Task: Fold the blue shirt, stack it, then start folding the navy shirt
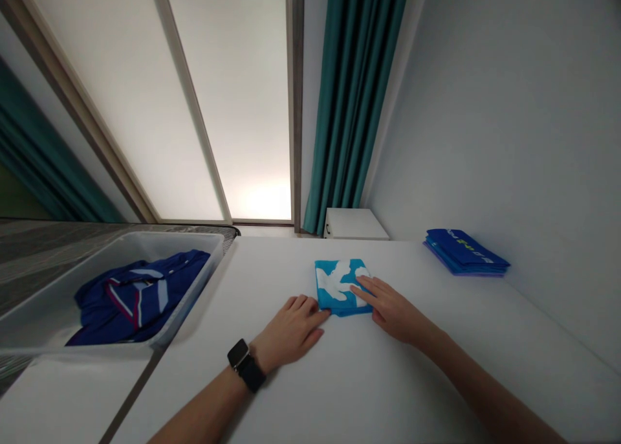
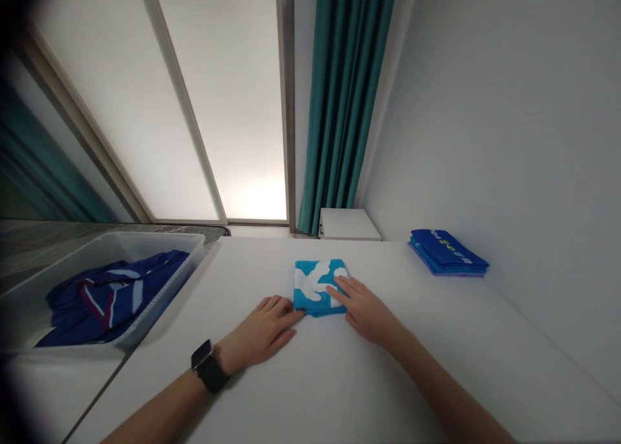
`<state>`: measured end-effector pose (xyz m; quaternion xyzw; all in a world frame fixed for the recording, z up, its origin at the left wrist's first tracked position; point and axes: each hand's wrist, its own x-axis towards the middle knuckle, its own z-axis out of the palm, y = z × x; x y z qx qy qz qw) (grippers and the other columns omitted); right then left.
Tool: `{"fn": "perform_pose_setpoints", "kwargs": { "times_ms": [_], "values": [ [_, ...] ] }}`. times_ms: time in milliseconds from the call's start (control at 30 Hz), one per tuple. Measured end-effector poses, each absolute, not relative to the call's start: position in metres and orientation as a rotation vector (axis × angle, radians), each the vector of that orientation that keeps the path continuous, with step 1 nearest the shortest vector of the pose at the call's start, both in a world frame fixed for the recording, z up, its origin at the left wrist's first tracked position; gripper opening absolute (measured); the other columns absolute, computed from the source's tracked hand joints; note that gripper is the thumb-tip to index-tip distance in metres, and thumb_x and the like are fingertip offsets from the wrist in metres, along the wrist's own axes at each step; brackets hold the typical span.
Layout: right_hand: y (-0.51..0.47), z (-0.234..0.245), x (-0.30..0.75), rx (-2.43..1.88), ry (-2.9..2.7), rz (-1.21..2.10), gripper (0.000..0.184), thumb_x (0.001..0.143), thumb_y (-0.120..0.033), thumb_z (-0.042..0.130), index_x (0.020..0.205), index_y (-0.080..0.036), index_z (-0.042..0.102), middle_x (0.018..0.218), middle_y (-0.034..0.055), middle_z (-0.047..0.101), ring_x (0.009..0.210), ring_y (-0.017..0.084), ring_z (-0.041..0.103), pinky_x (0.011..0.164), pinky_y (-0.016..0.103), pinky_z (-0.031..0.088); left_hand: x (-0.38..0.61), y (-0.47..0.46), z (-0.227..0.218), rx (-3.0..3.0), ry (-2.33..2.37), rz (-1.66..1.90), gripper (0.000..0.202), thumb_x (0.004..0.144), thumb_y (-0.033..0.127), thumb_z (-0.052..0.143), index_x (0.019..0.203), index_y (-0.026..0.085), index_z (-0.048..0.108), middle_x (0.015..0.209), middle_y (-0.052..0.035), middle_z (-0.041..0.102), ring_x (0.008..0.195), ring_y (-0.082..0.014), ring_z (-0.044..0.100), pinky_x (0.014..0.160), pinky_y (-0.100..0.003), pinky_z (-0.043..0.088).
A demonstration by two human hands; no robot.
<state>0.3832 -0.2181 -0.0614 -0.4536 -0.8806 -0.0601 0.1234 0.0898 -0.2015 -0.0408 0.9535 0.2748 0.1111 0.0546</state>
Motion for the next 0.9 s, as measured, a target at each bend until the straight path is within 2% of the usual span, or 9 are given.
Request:
{"fn": "perform_pose_setpoints", "kwargs": {
  "times_ms": [233,667,800,900],
  "values": [
    [-0.219,-0.074,0.389,-1.345,-2.48,-0.17,0.071,0.075,0.003,0.037,0.142,-0.019,0.045,0.149,0.0109,0.041,0.138,0.023,0.037,0.111,0.044,0.039,0.088,-0.2,-0.041,2.895,0.823,0.341,0.032,0.096,0.028,0.043,0.127,0.026,0.051,0.106,-0.0062,0.052,0.097,-0.0221,0.047,0.088,-0.037,0.04],
    [-0.22,-0.082,0.388,-1.398,-2.398,-0.132,0.067,0.076,0.0,0.036,0.139,-0.018,0.05,0.147,0.0096,0.044,0.137,0.022,0.039,0.112,0.042,0.037,0.089,-0.201,-0.039,2.875,0.83,0.349,0.032,0.095,0.027,0.044,0.126,0.027,0.053,0.106,-0.0061,0.054,0.097,-0.022,0.049,0.088,-0.037,0.04],
    [-0.226,-0.085,0.383,-1.392,-2.396,-0.126,0.072,0.073,0.001,0.036,0.143,-0.016,0.044,0.152,0.0101,0.037,0.141,0.023,0.031,0.114,0.044,0.034,0.086,-0.195,-0.046,2.728,0.836,0.475,0.025,0.094,0.027,0.046,0.116,0.025,0.057,0.104,-0.0059,0.058,0.097,-0.0213,0.053,0.089,-0.038,0.042],
    [-0.234,-0.087,0.378,-1.405,-2.377,-0.1,0.078,0.072,0.0,0.037,0.149,-0.015,0.032,0.158,0.0091,0.022,0.144,0.023,0.021,0.116,0.045,0.031,0.085,-0.183,-0.055,2.432,0.986,0.723,0.026,0.095,0.024,0.041,0.117,0.021,0.055,0.099,-0.0055,0.062,0.093,-0.0186,0.057,0.087,-0.035,0.047]
  ]
}}
